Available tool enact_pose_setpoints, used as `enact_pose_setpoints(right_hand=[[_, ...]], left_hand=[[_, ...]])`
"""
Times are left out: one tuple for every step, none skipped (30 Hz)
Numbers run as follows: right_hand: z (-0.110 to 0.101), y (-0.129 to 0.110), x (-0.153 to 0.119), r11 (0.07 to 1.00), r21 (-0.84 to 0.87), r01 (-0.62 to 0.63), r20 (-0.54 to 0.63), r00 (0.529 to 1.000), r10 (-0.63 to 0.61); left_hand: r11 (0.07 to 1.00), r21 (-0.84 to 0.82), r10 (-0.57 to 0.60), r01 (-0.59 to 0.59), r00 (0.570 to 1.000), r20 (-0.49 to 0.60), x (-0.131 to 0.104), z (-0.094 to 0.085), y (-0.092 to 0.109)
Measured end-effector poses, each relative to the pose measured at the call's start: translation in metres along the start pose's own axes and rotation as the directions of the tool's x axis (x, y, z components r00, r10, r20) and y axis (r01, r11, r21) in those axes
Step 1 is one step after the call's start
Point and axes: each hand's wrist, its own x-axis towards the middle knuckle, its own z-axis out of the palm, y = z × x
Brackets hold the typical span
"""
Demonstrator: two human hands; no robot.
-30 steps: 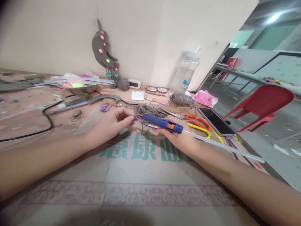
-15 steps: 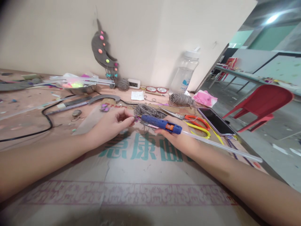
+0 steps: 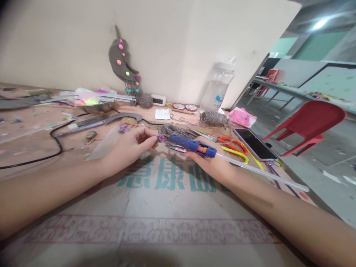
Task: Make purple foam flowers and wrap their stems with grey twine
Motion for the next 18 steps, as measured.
enact_pose_setpoints(right_hand=[[-0.001,-0.001,0.000,1.000,0.014,0.002,0.001,1.000,-0.002],[-0.002,-0.003,0.000,0.999,0.036,0.001,0.001,1.000,-0.001],[-0.004,-0.005,0.000,0.998,0.062,-0.002,-0.001,1.000,0.002],[-0.006,-0.007,0.000,0.996,0.089,-0.005,-0.007,1.000,0.006],[-0.009,-0.010,0.001,0.993,0.120,-0.007,-0.017,1.000,0.009],[-0.011,-0.013,0.002,0.987,0.160,-0.005,-0.035,0.999,0.011],[-0.015,-0.015,0.005,0.978,0.207,-0.002,-0.056,0.998,0.014],[-0.018,-0.018,0.010,0.968,0.253,0.000,-0.074,0.997,0.019],[-0.022,-0.020,0.016,0.956,0.295,0.000,-0.082,0.996,0.025],[-0.025,-0.022,0.025,0.946,0.325,-0.007,-0.080,0.996,0.035],[-0.029,-0.024,0.035,0.945,0.327,-0.023,-0.072,0.996,0.050],[-0.031,-0.025,0.047,0.951,0.305,-0.045,-0.060,0.996,0.066],[-0.034,-0.025,0.062,0.962,0.261,-0.079,-0.064,0.993,0.099],[-0.035,-0.024,0.077,0.970,0.213,-0.114,-0.079,0.988,0.133],[-0.035,-0.022,0.094,0.981,0.158,-0.117,-0.101,0.986,0.133],[-0.034,-0.019,0.110,0.988,0.105,-0.113,-0.116,0.985,0.125],[-0.031,-0.014,0.126,0.991,0.073,-0.115,-0.085,0.989,0.121],[-0.026,-0.008,0.140,0.991,0.050,-0.121,-0.043,0.991,0.123]], left_hand=[[1.000,0.002,-0.011,0.011,1.000,-0.004,0.000,0.000,0.000],[1.000,0.005,-0.020,0.020,1.000,-0.010,0.001,0.000,0.000],[1.000,0.006,-0.024,0.024,1.000,-0.014,0.002,0.000,0.000],[1.000,0.004,-0.024,0.024,1.000,-0.013,0.002,0.000,-0.001],[1.000,-0.002,-0.019,0.019,1.000,-0.007,0.002,0.000,-0.001],[1.000,-0.011,-0.013,0.013,1.000,0.003,0.003,0.000,-0.002],[1.000,-0.018,-0.008,0.008,1.000,0.017,0.003,0.001,-0.002],[1.000,-0.023,-0.004,0.005,1.000,0.031,0.003,0.001,-0.003],[1.000,-0.023,-0.002,0.003,0.999,0.043,0.002,0.002,-0.003],[1.000,-0.016,-0.001,0.002,0.999,0.052,0.002,0.002,-0.004],[1.000,-0.004,-0.001,0.001,0.998,0.059,0.002,0.003,-0.004],[1.000,0.008,-0.001,0.000,0.998,0.065,0.001,0.003,-0.004],[1.000,0.020,0.000,-0.001,0.998,0.070,0.001,0.003,-0.004],[1.000,0.028,0.001,-0.003,0.997,0.074,0.000,0.003,-0.004],[0.999,0.032,0.005,-0.007,0.997,0.080,0.000,0.003,-0.003],[0.999,0.031,0.007,-0.010,0.996,0.084,0.000,0.003,-0.003],[1.000,0.027,0.007,-0.010,0.996,0.088,-0.001,0.003,-0.003],[1.000,0.022,0.006,-0.008,0.996,0.093,-0.001,0.003,-0.002]])
